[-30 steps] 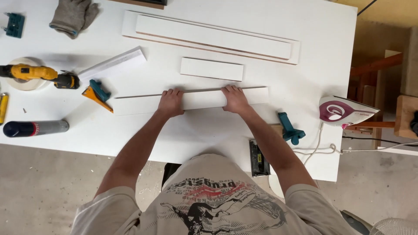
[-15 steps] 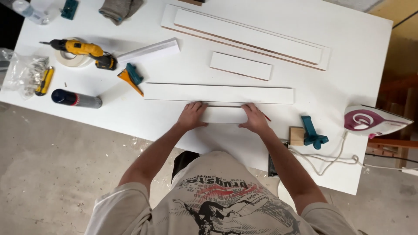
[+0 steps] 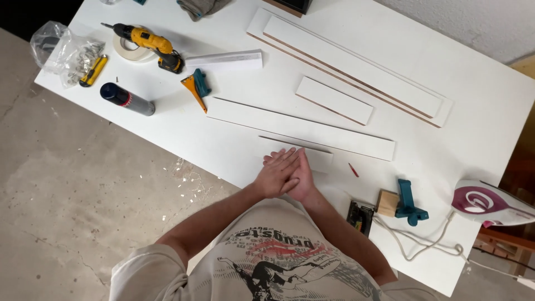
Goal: Applying and trimming edge banding on wooden boards at a workbench.
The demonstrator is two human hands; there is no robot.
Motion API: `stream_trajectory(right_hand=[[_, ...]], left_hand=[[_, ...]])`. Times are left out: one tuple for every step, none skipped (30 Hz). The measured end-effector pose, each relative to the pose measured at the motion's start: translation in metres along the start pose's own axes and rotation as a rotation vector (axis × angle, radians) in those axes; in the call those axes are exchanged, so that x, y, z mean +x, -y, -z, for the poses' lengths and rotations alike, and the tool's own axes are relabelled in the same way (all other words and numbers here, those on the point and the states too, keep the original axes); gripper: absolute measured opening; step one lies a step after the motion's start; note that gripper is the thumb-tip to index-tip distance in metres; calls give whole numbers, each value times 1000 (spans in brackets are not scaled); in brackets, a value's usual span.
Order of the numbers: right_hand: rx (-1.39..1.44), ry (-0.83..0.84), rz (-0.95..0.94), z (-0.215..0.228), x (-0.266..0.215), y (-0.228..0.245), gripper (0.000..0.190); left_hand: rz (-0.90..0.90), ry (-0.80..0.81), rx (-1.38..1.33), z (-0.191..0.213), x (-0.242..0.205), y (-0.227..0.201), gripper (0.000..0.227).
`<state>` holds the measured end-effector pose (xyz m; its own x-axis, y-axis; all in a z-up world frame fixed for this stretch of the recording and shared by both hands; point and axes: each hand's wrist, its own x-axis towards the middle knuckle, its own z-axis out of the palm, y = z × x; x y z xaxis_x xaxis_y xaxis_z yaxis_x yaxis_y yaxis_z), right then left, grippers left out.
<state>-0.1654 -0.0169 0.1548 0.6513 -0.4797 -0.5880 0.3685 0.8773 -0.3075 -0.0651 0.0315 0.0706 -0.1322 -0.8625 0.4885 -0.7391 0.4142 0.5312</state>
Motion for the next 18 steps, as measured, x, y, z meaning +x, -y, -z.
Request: stream_trajectory(right_hand=[[-9,5,-14,8,5,-2,71],[-109,204,-10,16,11,-3,80],[-205,405,-7,23,18,-5,92],[-205,413,-17,19,14,1,92],[-288,470,-9,15,11,8,75],[-366,523,1,12,6,11,60],[-360,527,-8,13,8,13,60],[-555,427,62,14,11,17,40],[-746,321,132,13,14,20,21],[-751,321,131,17,23,18,21],[-867,202,128,20,32,15,16],[-979,78,131,23,43,10,19],[-982,76,134,31,50,5,19],[-1042,6,78,39,59,-5,30],[-1100,-65,22,45,70,-14,42],[-1087,-70,33,45,72,-24,42],[-1224,-139,-2,45,76,-33,41],[-1352,-219,-40,44,77,-44,41]], left_hand=[[13,-8,8,14,0,7,60],[34,-10,92,28,-1,15,72],[56,-12,175,43,-2,23,84],[64,-13,185,65,-6,30,84],[197,-65,204,88,-10,38,91],[330,-112,218,111,-17,44,99],[338,-108,224,155,-19,44,99],[405,-272,350,197,-17,46,65],[468,-437,476,241,-16,49,34],[470,-442,475,283,-22,72,34],[417,-545,519,327,-29,95,21],[357,-646,561,371,-37,120,9],[355,-650,558,389,-52,167,9],[341,-642,687,411,-65,216,6],[326,-633,814,434,-78,266,4],[310,-628,810,434,-94,318,4],[357,-388,936,434,-109,370,8],[388,-139,1050,434,-120,426,15]])
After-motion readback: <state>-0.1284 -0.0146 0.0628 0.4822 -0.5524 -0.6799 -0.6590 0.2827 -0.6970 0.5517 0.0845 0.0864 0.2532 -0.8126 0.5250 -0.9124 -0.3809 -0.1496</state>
